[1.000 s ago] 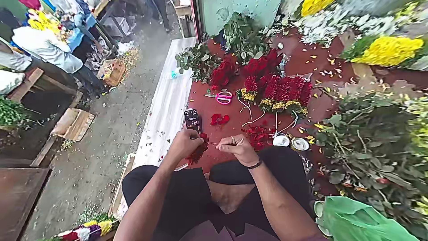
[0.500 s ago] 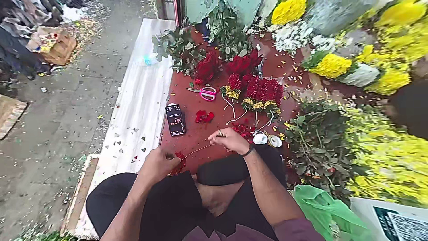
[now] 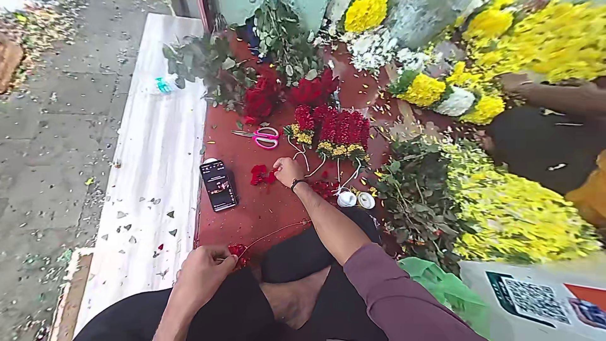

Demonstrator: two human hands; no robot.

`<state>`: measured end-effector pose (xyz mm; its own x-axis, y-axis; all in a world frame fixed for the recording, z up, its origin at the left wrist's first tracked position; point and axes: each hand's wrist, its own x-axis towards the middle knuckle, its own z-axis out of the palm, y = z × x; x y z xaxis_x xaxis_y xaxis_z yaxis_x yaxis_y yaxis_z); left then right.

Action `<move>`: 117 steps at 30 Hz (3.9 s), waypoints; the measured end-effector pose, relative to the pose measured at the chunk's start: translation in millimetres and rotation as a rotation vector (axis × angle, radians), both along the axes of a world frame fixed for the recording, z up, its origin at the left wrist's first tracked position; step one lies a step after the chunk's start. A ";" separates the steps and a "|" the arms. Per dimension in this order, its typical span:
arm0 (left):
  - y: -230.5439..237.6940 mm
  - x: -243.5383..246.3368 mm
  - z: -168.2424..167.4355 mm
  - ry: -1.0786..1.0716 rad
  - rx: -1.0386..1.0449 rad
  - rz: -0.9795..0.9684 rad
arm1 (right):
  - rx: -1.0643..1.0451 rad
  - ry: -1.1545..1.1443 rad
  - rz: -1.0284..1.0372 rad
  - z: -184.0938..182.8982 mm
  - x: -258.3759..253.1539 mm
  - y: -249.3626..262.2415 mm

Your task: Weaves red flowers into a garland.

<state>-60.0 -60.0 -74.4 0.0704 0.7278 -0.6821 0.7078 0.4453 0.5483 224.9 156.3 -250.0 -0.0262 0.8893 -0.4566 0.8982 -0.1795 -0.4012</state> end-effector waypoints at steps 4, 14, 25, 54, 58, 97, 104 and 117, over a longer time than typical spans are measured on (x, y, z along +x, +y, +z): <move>-1.3 1.3 2.5 -0.039 0.044 0.001 | -0.042 0.293 -0.207 8.4 17.3 -2.9; -3.3 1.0 6.6 -0.021 0.011 0.013 | -0.256 0.855 -0.546 80.1 16.3 -49.8; -4.5 2.1 5.7 -0.031 0.039 -0.019 | -0.157 0.858 -0.436 101.7 -0.6 -107.1; -3.2 5.7 0.8 -0.001 0.012 0.020 | -0.030 1.032 -0.175 137.6 -17.9 -140.8; -3.5 7.7 3.2 -0.033 0.022 0.045 | -0.105 1.123 -0.275 150.0 -34.9 -170.4; 10.7 20.3 52.1 0.067 -0.045 -0.313 | -0.191 1.280 0.435 164.2 -24.0 -169.1; 31.6 61.1 95.5 -0.580 0.347 -0.284 | -0.287 1.325 0.121 150.7 -19.0 -170.4; 17.2 2.6 38.8 -0.206 -0.030 -0.189 | -0.278 1.258 0.300 142.8 4.1 -142.5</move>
